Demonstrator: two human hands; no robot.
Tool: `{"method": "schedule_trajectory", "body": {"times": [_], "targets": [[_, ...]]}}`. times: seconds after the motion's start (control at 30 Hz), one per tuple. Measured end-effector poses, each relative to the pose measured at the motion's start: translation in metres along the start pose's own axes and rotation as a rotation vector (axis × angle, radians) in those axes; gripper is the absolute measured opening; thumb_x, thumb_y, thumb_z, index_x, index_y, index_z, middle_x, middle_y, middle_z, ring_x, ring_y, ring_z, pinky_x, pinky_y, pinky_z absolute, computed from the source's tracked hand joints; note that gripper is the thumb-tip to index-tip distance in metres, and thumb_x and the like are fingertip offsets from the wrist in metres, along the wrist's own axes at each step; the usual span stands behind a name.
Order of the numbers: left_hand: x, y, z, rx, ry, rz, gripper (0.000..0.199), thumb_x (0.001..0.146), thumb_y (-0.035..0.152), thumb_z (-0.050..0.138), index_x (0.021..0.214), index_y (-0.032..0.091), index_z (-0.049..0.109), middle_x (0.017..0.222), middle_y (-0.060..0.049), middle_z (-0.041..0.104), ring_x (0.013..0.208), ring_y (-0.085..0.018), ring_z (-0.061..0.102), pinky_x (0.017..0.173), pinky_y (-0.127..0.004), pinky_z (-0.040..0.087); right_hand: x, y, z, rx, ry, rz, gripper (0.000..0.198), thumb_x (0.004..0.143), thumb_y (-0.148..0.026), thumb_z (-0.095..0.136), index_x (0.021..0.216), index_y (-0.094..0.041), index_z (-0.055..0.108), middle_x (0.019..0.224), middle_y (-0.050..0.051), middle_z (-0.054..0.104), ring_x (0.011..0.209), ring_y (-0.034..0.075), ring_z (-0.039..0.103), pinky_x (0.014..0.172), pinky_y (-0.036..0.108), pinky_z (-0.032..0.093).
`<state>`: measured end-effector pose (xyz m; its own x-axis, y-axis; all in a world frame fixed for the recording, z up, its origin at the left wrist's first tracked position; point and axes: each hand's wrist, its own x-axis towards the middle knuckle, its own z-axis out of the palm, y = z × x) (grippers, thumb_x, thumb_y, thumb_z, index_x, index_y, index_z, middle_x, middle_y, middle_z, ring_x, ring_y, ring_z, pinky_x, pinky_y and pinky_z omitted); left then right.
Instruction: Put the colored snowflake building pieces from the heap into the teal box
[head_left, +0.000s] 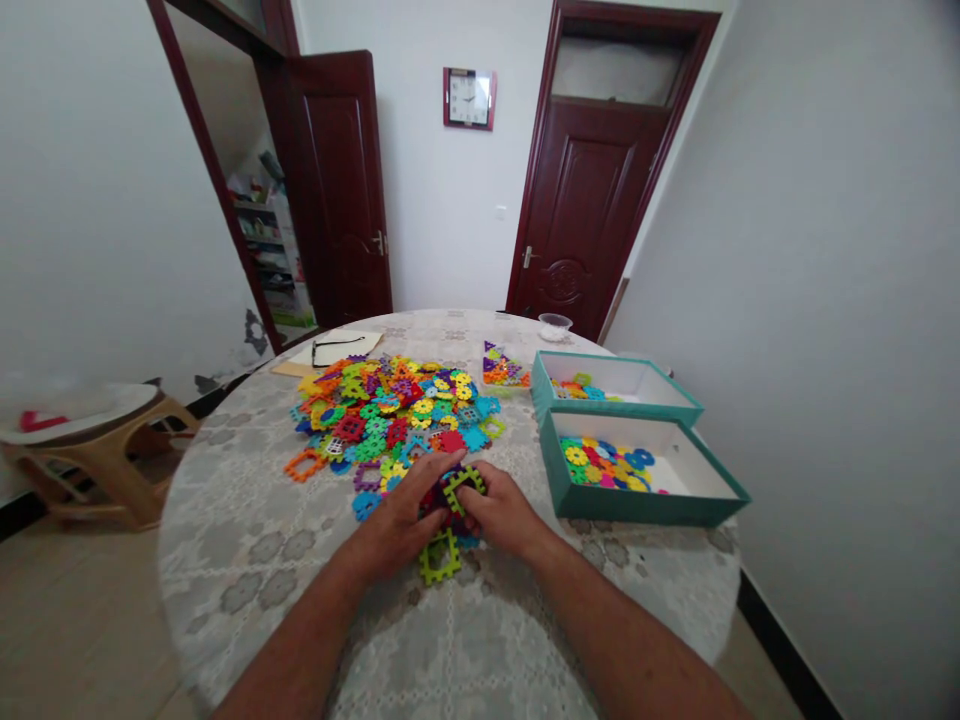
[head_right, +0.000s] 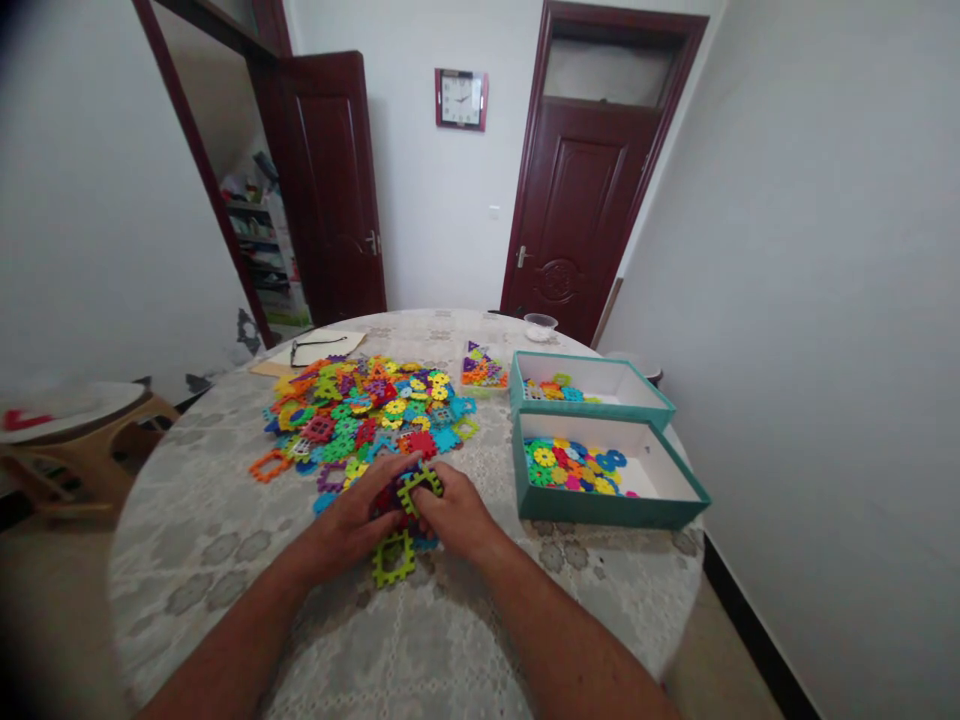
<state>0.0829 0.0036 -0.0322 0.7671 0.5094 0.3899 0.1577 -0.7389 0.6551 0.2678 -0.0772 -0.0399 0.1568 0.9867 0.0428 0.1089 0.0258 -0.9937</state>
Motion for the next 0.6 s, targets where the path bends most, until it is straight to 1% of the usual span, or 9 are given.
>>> {"method": "schedule_trajectory", "body": {"times": [0.1,0.17,0.23,0.27,0.37,0.47,0.5,0.53,0.6], "targets": [[0.001,0.001,0.001,-0.048,0.079,-0.031,0.068,0.091,0.017,0.058,0.156,0.031,0.048,0.156,-0.008,0.055,0.141,-0.027,0.056,0.12,-0.048,0.047,-0.003,-0.009,-0.003,-0.024,0.014,-0.004,0.013,0.087,-0.035,0.058,0.089,-0.023,0.06,0.06,-0.007,0.058,0.05,0.013,0.054,0.049,0.024,0.043],[0.002,0.001,0.001,-0.096,0.13,-0.052,0.059,0.094,0.02,0.057,0.153,0.028,0.052,0.15,-0.01,0.061,0.126,-0.024,0.066,0.109,-0.043,0.055,-0.008,-0.02,-0.008,-0.07,0.021,-0.001,0.014,0.088,-0.037,0.057,0.087,-0.023,0.06,0.059,-0.006,0.058,0.051,0.014,0.053,0.05,0.024,0.043],[0.003,0.0,-0.001,-0.082,0.214,-0.082,0.046,0.096,0.025,0.057,0.142,0.025,0.062,0.133,-0.009,0.071,0.11,-0.022,0.071,0.101,-0.04,0.059,-0.012,-0.038,-0.019,-0.177,0.057,-0.014,0.016,0.089,-0.039,0.057,0.086,-0.023,0.06,0.058,-0.006,0.058,0.05,0.014,0.053,0.05,0.025,0.041],[0.004,0.0,-0.002,-0.055,0.29,-0.107,0.038,0.097,0.028,0.057,0.134,0.024,0.066,0.125,-0.008,0.074,0.107,-0.022,0.072,0.099,-0.04,0.059,-0.013,-0.048,-0.028,-0.262,0.095,-0.031,0.017,0.089,-0.04,0.057,0.085,-0.023,0.06,0.057,-0.006,0.058,0.05,0.015,0.053,0.05,0.025,0.04],[0.004,-0.004,-0.01,0.057,0.504,-0.183,0.026,0.099,0.032,0.054,0.114,0.022,0.072,0.113,-0.007,0.077,0.103,-0.022,0.072,0.099,-0.04,0.058,-0.001,-0.081,-0.075,-0.622,0.282,-0.116,0.02,0.091,-0.041,0.056,0.087,-0.023,0.063,0.061,-0.002,0.063,0.054,0.016,0.055,0.054,0.027,0.038],[0.002,-0.009,-0.019,0.141,0.602,-0.23,0.024,0.099,0.031,0.052,0.107,0.022,0.073,0.109,-0.006,0.078,0.102,-0.022,0.072,0.1,-0.039,0.056,0.03,-0.104,-0.141,-0.983,0.51,-0.145,0.021,0.089,-0.038,0.055,0.089,-0.021,0.067,0.072,0.005,0.069,0.066,0.02,0.06,0.062,0.03,0.041],[0.002,-0.01,-0.022,0.157,0.622,-0.244,0.024,0.098,0.03,0.051,0.106,0.022,0.073,0.108,-0.006,0.078,0.101,-0.022,0.072,0.1,-0.038,0.056,0.042,-0.107,-0.162,-1.096,0.598,-0.136,0.021,0.087,-0.035,0.056,0.09,-0.019,0.069,0.079,0.008,0.072,0.073,0.022,0.063,0.066,0.031,0.043],[0.001,-0.011,-0.024,0.167,0.638,-0.258,0.024,0.098,0.03,0.051,0.105,0.022,0.073,0.106,-0.006,0.079,0.1,-0.022,0.072,0.099,-0.038,0.056,0.053,-0.108,-0.182,-1.178,0.646,-0.101,0.021,0.086,-0.033,0.058,0.092,-0.017,0.071,0.086,0.012,0.074,0.079,0.024,0.064,0.069,0.032,0.044],[0.0,-0.012,-0.026,0.178,0.658,-0.286,0.024,0.098,0.031,0.051,0.103,0.022,0.073,0.105,-0.005,0.079,0.099,-0.022,0.072,0.098,-0.037,0.056,0.069,-0.107,-0.211,-1.24,0.694,0.023,0.027,0.081,-0.03,0.063,0.1,-0.013,0.074,0.093,0.016,0.075,0.085,0.027,0.067,0.074,0.034,0.047]]}}
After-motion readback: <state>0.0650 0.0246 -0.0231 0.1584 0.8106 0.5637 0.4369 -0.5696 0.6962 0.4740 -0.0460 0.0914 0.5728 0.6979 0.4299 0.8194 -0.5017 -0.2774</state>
